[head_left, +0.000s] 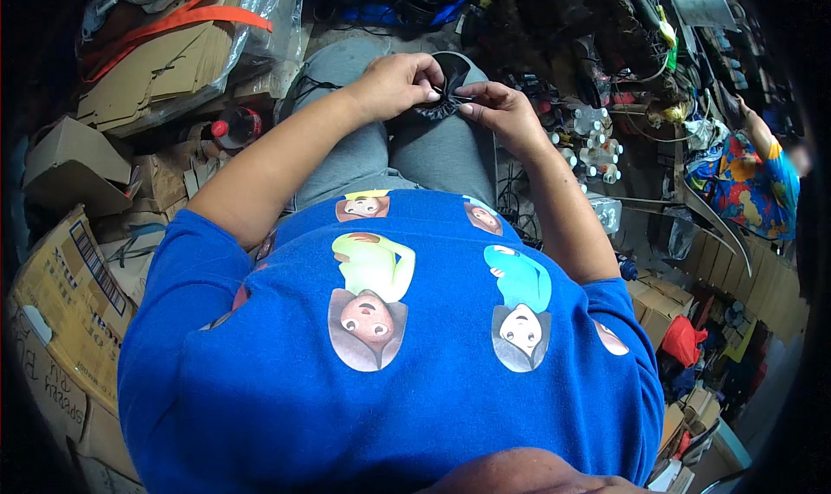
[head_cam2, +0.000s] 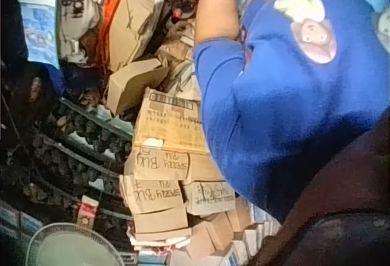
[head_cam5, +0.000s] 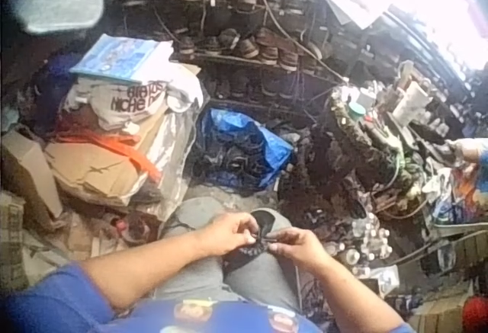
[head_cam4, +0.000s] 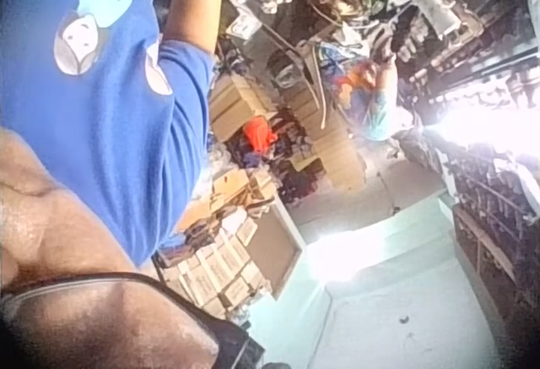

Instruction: Manual stitching of leather shoe components using a needle and thread.

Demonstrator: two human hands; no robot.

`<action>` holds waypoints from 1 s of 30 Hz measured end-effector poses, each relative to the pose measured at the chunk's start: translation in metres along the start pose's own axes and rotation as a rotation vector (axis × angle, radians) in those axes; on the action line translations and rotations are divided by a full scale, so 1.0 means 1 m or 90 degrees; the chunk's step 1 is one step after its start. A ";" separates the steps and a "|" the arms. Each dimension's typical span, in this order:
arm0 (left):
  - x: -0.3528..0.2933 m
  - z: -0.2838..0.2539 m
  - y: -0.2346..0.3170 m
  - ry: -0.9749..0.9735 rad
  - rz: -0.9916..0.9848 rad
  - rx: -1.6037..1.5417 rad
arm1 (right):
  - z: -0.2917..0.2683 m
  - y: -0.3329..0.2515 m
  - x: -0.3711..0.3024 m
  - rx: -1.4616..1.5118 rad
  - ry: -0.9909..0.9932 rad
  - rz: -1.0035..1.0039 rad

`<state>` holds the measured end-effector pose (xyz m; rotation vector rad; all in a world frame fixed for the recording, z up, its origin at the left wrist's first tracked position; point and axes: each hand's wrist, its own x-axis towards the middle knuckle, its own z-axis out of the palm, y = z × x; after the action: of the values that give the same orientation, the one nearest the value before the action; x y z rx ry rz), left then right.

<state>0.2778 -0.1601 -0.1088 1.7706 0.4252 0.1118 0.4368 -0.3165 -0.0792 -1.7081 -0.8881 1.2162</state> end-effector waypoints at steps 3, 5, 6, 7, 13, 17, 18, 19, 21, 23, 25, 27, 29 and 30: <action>0.002 0.006 0.012 0.005 0.003 0.018 | 0.005 -0.003 0.004 -0.055 0.028 0.004; 0.003 0.006 0.018 -0.010 -0.005 0.010 | 0.003 -0.008 0.008 -0.098 0.028 0.029; 0.005 0.003 0.016 -0.014 0.011 0.035 | 0.003 -0.012 0.008 -0.094 0.031 0.027; 0.004 0.000 0.015 -0.019 0.027 0.061 | 0.003 -0.017 0.006 -0.131 0.013 0.013; -0.013 -0.022 0.016 0.067 0.126 0.308 | -0.023 0.010 0.001 -0.016 0.037 -0.015; -0.014 -0.018 0.040 0.006 0.066 0.354 | -0.019 0.023 -0.012 -0.089 0.077 -0.113; -0.012 -0.016 0.042 -0.020 0.052 0.347 | -0.020 0.026 -0.017 -0.159 0.099 -0.124; -0.010 -0.013 0.044 -0.023 0.055 0.347 | -0.022 0.027 -0.024 -0.155 0.088 -0.104; -0.008 -0.008 0.045 -0.058 0.071 0.328 | -0.022 0.021 -0.038 -0.084 0.064 -0.039; -0.006 -0.010 0.044 -0.064 0.102 0.352 | -0.022 0.003 -0.054 0.034 0.020 0.057; -0.004 -0.010 0.043 -0.076 0.140 0.375 | -0.029 -0.010 -0.051 -0.042 0.046 -0.062; -0.004 -0.012 0.044 -0.096 0.166 0.394 | -0.038 -0.021 -0.029 -0.287 0.168 -0.160; 0.000 -0.009 0.045 -0.103 0.176 0.413 | -0.054 -0.004 -0.001 -0.582 0.228 -0.249; 0.001 -0.010 0.044 -0.094 0.169 0.430 | -0.054 -0.003 0.007 -0.692 0.254 -0.255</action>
<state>0.2852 -0.1584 -0.0642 2.4789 0.1159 0.0208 0.4905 -0.3210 -0.0695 -2.2810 -1.6827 0.0283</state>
